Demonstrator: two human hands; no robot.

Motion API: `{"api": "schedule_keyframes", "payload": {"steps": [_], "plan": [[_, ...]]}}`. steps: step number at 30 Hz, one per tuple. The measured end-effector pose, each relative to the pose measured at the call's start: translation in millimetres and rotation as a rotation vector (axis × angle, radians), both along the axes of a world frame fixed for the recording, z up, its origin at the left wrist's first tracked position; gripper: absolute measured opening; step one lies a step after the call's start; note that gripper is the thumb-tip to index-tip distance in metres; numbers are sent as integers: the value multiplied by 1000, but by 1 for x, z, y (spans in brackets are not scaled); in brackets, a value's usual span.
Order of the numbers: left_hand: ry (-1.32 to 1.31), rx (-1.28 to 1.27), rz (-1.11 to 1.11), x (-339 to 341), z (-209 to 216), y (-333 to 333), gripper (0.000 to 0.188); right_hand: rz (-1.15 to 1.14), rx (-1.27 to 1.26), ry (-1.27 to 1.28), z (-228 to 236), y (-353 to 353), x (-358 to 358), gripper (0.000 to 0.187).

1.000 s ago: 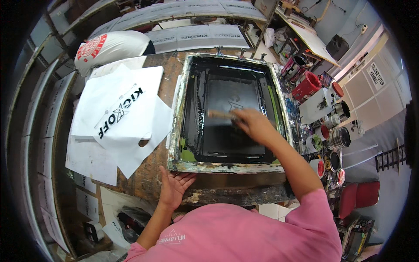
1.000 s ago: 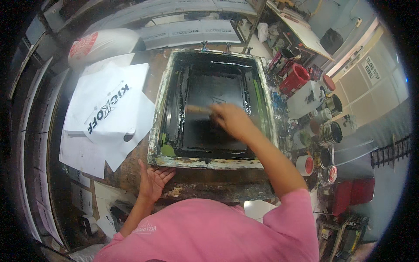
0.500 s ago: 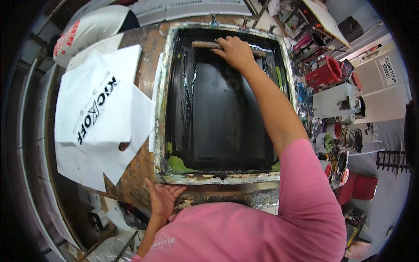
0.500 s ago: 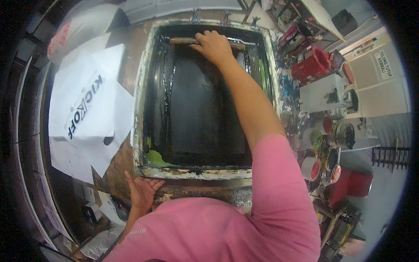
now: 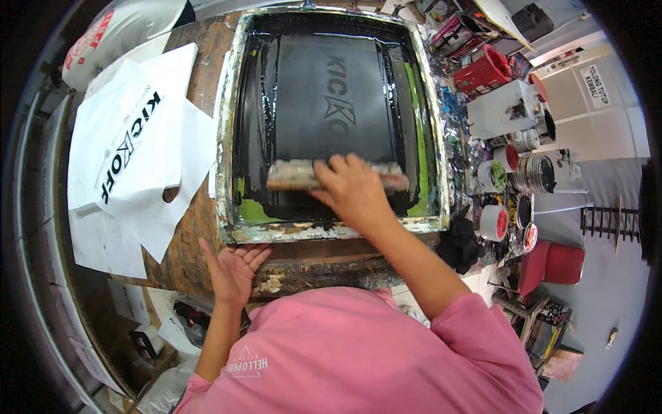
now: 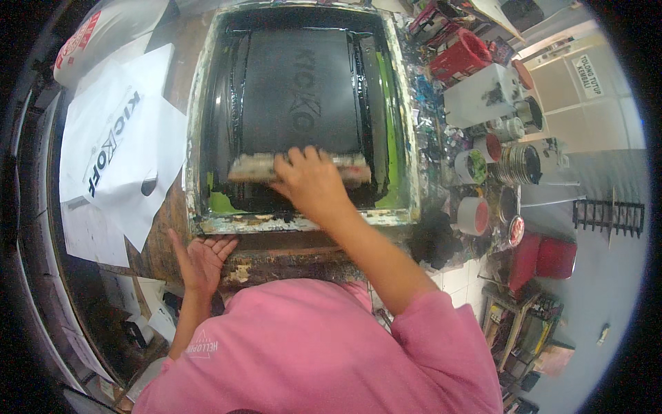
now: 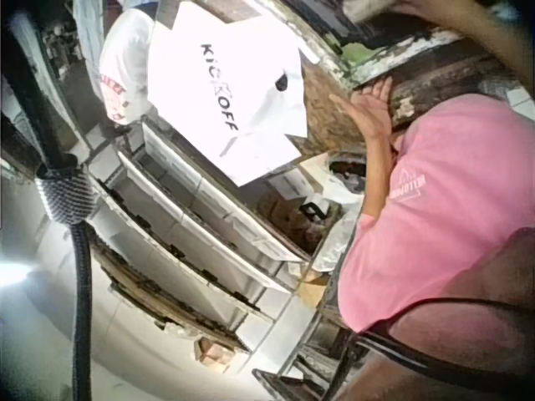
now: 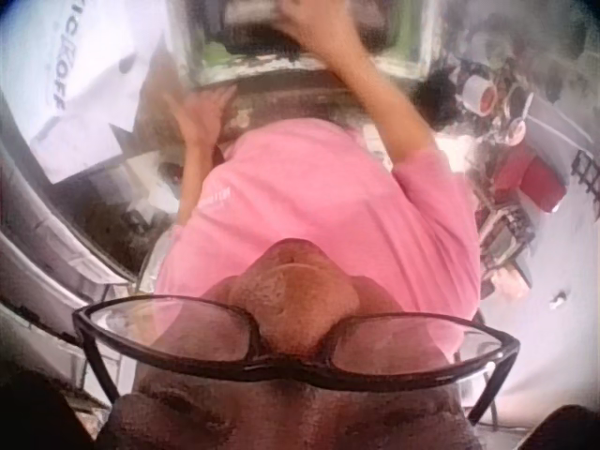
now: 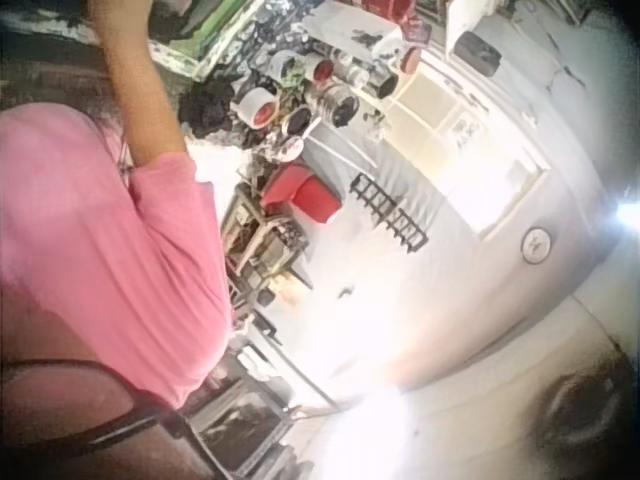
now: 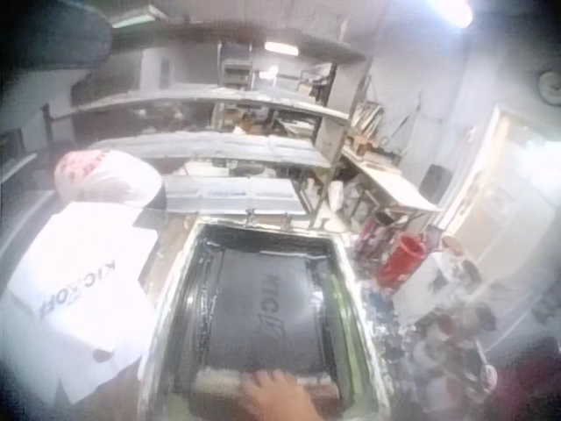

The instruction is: The person performs screen printing by placing a plastic bag on a table, lowering a mesh screen frame, and using a handheld squeegee to spread ink across the stencil before lifting the frame and passing the printed bag to an assistant.

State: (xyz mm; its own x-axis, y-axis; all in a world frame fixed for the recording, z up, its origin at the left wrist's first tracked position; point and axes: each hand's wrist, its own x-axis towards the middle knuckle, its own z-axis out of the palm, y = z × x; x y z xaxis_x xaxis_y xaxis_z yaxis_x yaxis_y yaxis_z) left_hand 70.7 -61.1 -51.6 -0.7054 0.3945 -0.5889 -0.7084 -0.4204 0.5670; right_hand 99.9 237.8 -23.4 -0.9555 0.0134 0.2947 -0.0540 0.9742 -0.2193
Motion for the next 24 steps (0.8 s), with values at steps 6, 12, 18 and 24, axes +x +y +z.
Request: {"api": "schedule_keyframes", "payload": {"steps": [6, 12, 18, 24], "plan": [[88, 5, -30, 3, -4, 1, 114, -11, -39, -212, 31, -26, 36, 38], [169, 47, -19, 7, 8, 3, 111, -40, -50, -190, 58, -34, 45, 37], [392, 354, -29, -5, 65, -6, 104, -167, 154, 200, 112, -52, 51, 39], [1105, -199, -190, -39, 85, 30, 104, -137, 305, 448, 211, -12, -15, 31]]}}
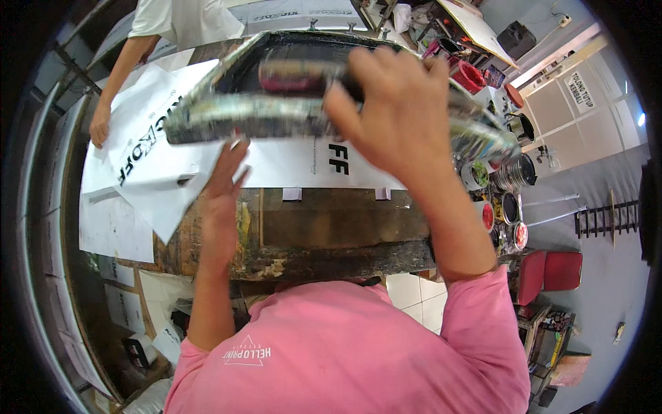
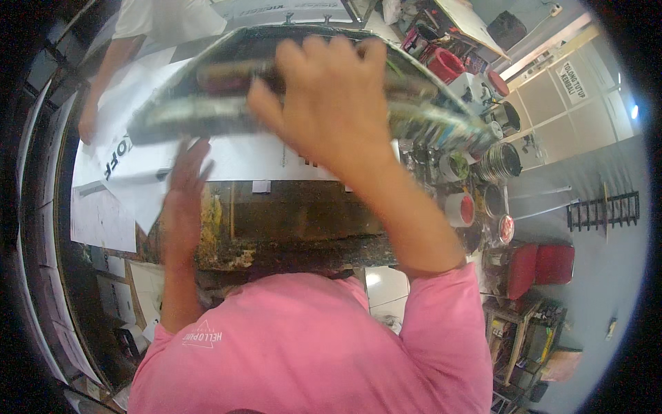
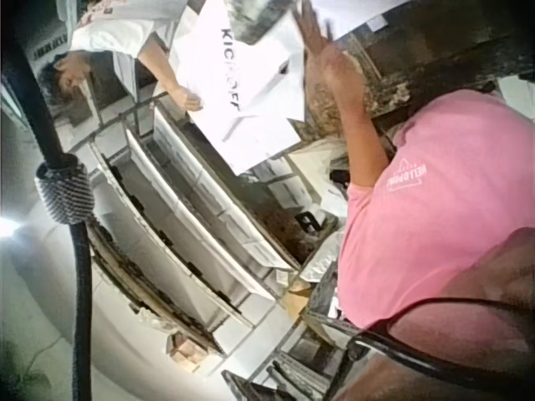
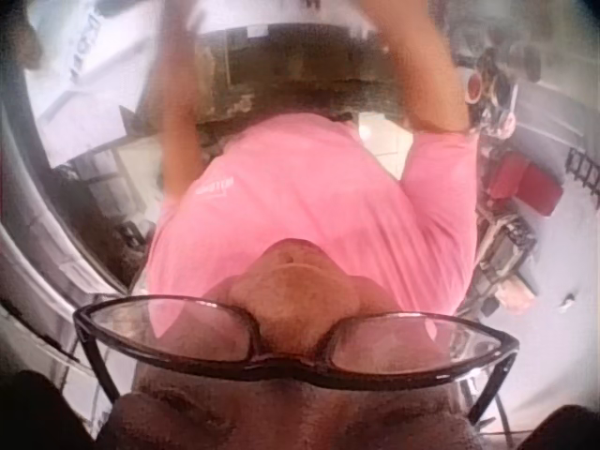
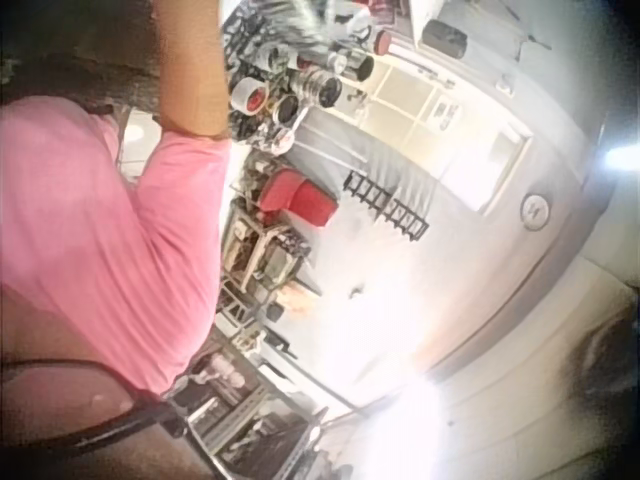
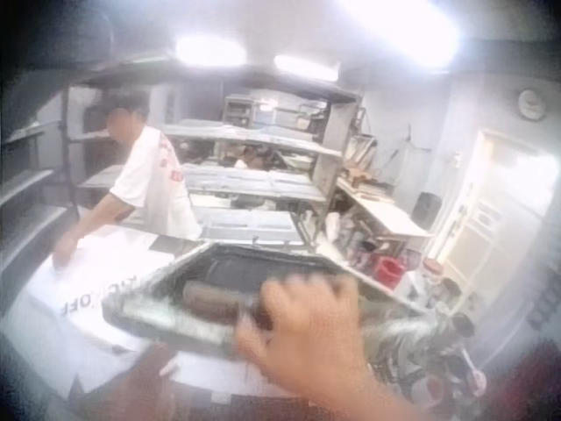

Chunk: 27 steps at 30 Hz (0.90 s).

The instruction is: The person performs screen printing by placing a plastic bag on a table, lowering a mesh screen frame, and using a handheld squeegee to spread ink across the stencil before lifting the frame and passing the printed bag to an assistant.

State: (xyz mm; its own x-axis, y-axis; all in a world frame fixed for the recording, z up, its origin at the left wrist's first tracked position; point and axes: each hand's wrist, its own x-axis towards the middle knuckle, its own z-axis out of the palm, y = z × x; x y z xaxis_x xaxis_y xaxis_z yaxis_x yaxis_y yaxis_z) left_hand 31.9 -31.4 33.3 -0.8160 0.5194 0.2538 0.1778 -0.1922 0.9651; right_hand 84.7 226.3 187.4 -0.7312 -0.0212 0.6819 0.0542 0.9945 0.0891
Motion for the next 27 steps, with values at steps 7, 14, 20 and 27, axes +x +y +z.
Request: {"api": "schedule_keyframes", "payload": {"steps": [7, 14, 20, 27], "plan": [[644, -1346, 261, 8, -86, 37, 110, 34, -118, -41, 73, 14, -31, 49], [600, -1205, 254, -1, -66, 50, 108, -168, -142, -100, 104, 1, -52, 48], [378, -552, 472, -46, -7, 79, 53, -15, -90, 13, 111, 10, -57, 52], [44, -219, 737, -60, 1, 29, 39, -179, -166, -237, 127, 11, -66, 50]]}}
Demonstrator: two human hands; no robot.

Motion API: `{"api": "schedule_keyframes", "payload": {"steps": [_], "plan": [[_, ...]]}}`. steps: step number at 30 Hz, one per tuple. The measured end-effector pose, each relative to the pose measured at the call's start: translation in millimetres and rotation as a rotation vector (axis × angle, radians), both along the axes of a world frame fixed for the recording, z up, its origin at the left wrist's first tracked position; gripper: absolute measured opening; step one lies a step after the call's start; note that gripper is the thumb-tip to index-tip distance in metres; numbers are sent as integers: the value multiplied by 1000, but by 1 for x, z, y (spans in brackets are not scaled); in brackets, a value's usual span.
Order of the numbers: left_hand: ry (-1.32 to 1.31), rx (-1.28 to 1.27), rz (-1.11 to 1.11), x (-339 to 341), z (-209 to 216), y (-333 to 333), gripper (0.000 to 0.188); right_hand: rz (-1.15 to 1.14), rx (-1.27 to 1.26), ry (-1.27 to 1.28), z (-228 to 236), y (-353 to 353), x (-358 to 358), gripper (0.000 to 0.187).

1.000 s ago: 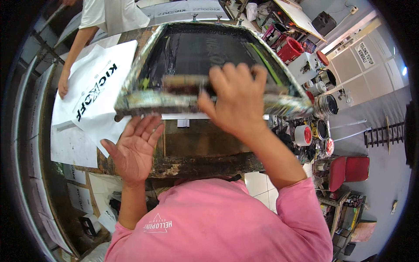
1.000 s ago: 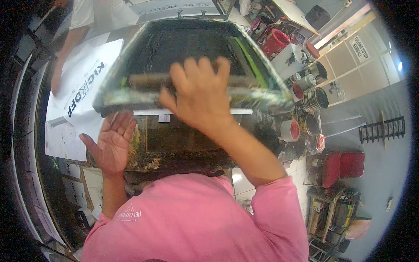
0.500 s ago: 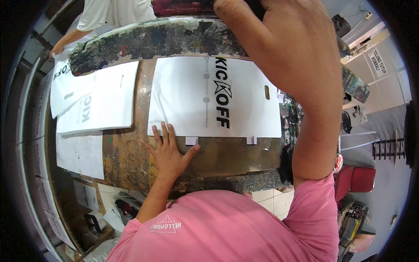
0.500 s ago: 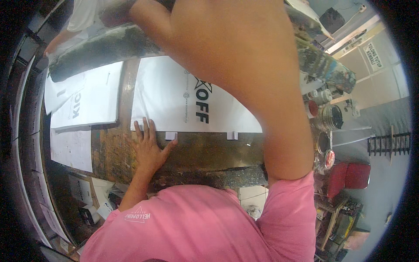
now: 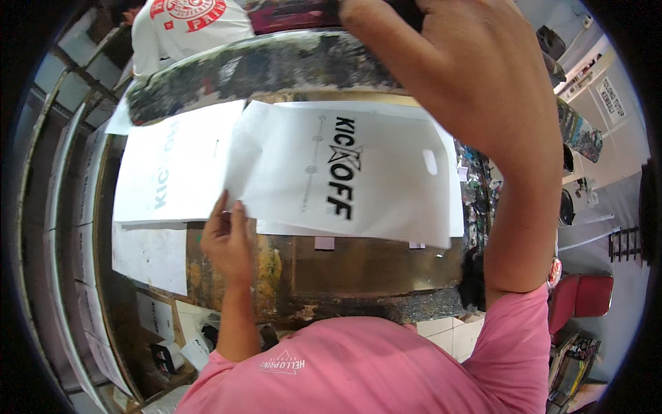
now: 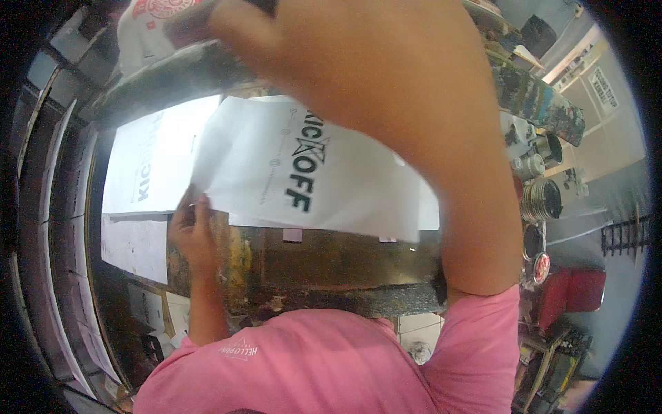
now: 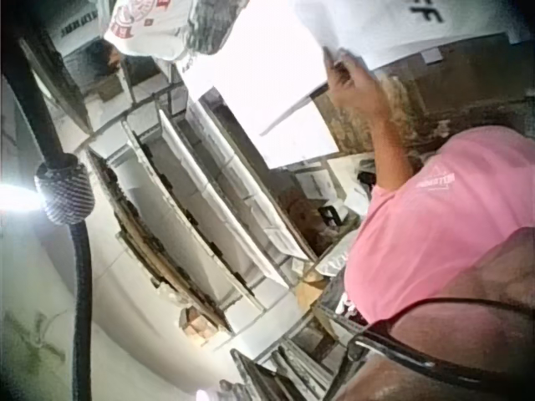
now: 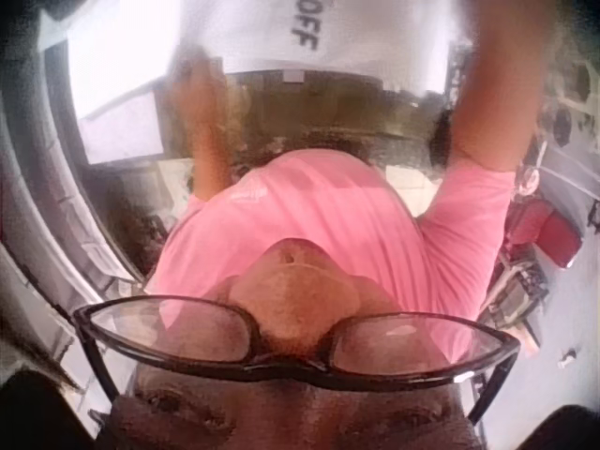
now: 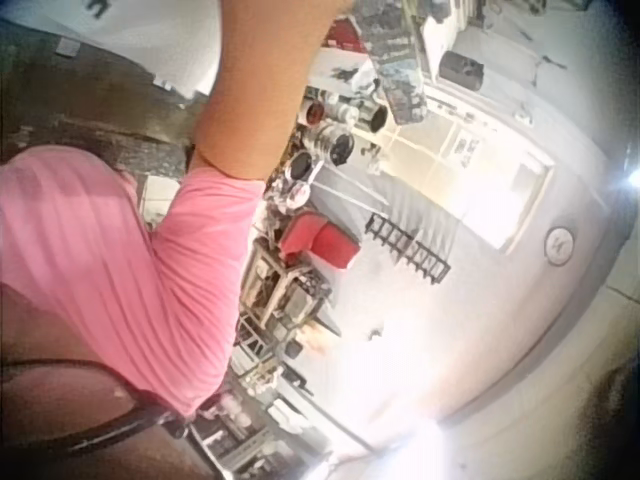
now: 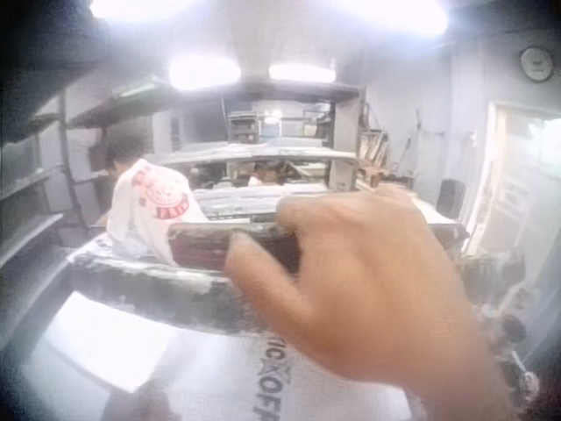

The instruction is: The person performs screen printing by placing a plastic bag on a table, lowering a mesh screen frame, and using a handheld squeegee to spread ink across the stencil before lifting the frame and passing the printed bag to an assistant.

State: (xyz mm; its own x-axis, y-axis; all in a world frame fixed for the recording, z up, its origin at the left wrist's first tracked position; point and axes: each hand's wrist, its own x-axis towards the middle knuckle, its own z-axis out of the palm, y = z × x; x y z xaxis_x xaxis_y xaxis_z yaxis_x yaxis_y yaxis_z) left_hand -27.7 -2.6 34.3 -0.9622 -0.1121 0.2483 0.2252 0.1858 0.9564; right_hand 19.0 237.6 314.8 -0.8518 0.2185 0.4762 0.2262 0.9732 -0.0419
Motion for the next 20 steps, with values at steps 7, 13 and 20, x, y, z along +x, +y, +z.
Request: {"api": "schedule_keyframes", "payload": {"steps": [7, 13, 20], "plan": [[-46, -45, 121, -79, -4, -160, 58, 266, 116, 318, -44, 31, 4, 40], [-295, -240, 82, -194, -34, -302, 72, 188, 45, 239, -44, 18, 18, 43], [-16, -1110, 406, -273, -41, -339, 74, 155, 60, 247, -46, 13, 21, 44]]}}
